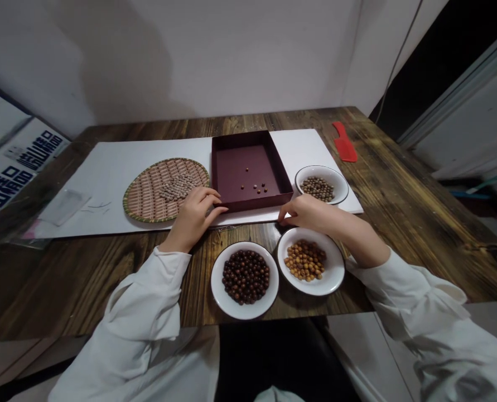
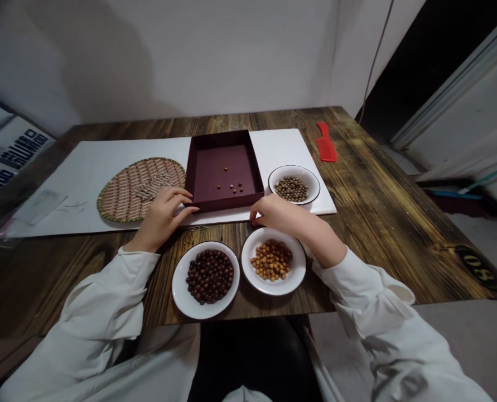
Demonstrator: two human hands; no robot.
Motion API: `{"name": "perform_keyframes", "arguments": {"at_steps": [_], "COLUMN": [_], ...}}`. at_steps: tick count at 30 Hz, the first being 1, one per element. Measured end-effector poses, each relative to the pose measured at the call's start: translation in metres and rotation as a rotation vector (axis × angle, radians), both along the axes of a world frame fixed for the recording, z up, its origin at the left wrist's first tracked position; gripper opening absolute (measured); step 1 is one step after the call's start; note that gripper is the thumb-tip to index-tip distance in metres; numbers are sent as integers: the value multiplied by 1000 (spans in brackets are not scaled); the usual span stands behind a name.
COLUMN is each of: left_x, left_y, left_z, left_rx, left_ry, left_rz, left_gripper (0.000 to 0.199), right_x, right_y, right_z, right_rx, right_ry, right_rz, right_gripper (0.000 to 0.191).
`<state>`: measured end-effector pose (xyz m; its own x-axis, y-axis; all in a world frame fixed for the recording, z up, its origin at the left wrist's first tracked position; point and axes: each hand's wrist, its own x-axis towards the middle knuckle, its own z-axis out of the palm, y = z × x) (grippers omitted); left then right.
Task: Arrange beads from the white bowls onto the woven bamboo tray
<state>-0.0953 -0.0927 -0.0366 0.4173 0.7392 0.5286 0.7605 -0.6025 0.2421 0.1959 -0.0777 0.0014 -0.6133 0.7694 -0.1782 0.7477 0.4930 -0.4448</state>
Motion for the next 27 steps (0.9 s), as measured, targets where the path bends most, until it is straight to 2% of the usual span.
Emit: {"name": "perform_keyframes", "arguments": {"at_steps": [10, 16, 22, 27], "left_x": [-2, -1, 1, 2], "left_y": [1, -1, -4, -5], "left_z": [0, 1, 3, 7], "left_rx": [8, -5, 0, 118], "left_ry": [11, 27, 79, 127], "left_rz": [-13, -28, -68, -88], "left_gripper": [13, 12, 11, 18], "right_x": [-1, -1, 2, 0], "right_y": [9, 4, -13, -19], "right_z": [-11, -1, 18, 13], "right_rx": [-53, -76, -262, -240], "right_ry": [78, 83, 428, 673], "right_rz": [43, 6, -60, -145], "right_gripper": [23, 14, 27, 27]}}
